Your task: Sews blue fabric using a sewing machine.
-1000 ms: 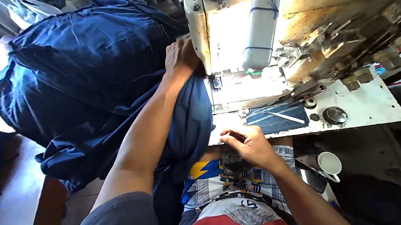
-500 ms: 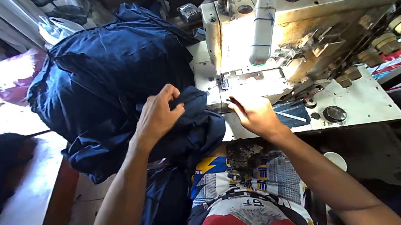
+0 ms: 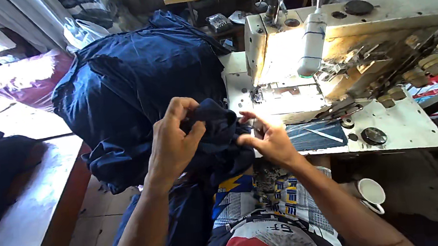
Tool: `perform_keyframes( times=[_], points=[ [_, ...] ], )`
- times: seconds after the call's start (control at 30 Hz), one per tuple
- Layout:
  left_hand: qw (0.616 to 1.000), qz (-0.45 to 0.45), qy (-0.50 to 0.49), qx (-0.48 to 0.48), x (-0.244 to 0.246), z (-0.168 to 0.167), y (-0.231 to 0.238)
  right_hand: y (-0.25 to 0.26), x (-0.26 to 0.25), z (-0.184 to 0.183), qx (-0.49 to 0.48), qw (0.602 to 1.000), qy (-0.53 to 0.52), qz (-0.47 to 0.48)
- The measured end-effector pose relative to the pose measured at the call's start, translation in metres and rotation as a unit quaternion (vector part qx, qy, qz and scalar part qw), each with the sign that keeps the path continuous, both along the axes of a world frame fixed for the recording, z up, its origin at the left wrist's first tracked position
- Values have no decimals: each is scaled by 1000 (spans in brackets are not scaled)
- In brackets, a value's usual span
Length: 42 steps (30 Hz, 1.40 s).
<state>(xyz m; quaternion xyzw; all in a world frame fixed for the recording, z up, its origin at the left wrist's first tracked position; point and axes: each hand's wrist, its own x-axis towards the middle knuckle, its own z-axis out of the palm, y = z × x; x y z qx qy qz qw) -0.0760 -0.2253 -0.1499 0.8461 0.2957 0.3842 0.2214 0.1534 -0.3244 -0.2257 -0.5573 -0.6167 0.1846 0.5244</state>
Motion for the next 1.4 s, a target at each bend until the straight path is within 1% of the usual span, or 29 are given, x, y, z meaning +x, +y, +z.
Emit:
perform_keyframes(
  times=[0.07, 0.1, 0.17, 0.23, 0.3, 0.4, 0.5, 0.57, 0.6, 0.67, 0.73, 0.8, 0.9, 1.03, 1.13, 1.23, 1.33, 1.4],
  points=[
    [1000, -11, -30, -3, -6, 12, -5, -4, -20, -9, -33, 991, 91, 91],
    [999, -12, -37, 8, -9, 18, -7, -5, -28, -12, -35, 985, 120, 118],
    [998, -17, -47, 46, -23, 33, -5, -7, -37, -7, -7, 986, 119, 117],
    [992, -45, -84, 85, -44, 46, 5, -10, -32, 13, 50, 993, 68, 87],
    [983, -97, -118, 106, -71, 58, 15, -13, -24, 43, 95, 995, -16, 27],
    [967, -206, -109, 104, -104, 73, 21, -16, -20, 86, 130, 981, -132, -62],
    [941, -314, -94, 83, -125, 83, 24, -14, -20, 116, 168, 961, -184, -121],
    [910, -387, -134, 64, -137, 82, 35, -12, -18, 130, 175, 954, -193, -146],
    [900, -402, -163, 33, -144, 80, 39, -12, -17, 134, 177, 953, -195, -153],
    [899, -389, -202, -21, -160, 76, 40, -11, -15, 142, 184, 947, -203, -166],
    [904, -332, -257, -83, -171, 71, 29, -9, -16, 149, 190, 940, -221, -178],
    [911, -280, -282, -113, -179, 69, 24, -7, -18, 156, 187, 931, -253, -184],
    [928, -226, -285, -81, -184, 64, 23, -9, -31, 162, 184, 917, -301, -185],
    [929, -174, -325, -43, -182, 66, 18, -10, -52, 161, 205, 906, -326, -179],
    [921, -144, -362, -19, -185, 74, 12, 0, -57, 161, 210, 917, -301, -159],
    [928, -108, -357, -11, -191, 85, 2, 13, -61, 162, 171, 939, -265, -139],
    [918, -98, -378, -69, -199, 89, -7, 20, -67, 167, 126, 955, -241, -121],
    [914, -95, -379, -111, -207, 90, -14, 26, -68, 176, 120, 958, -235, -111]
  ],
)
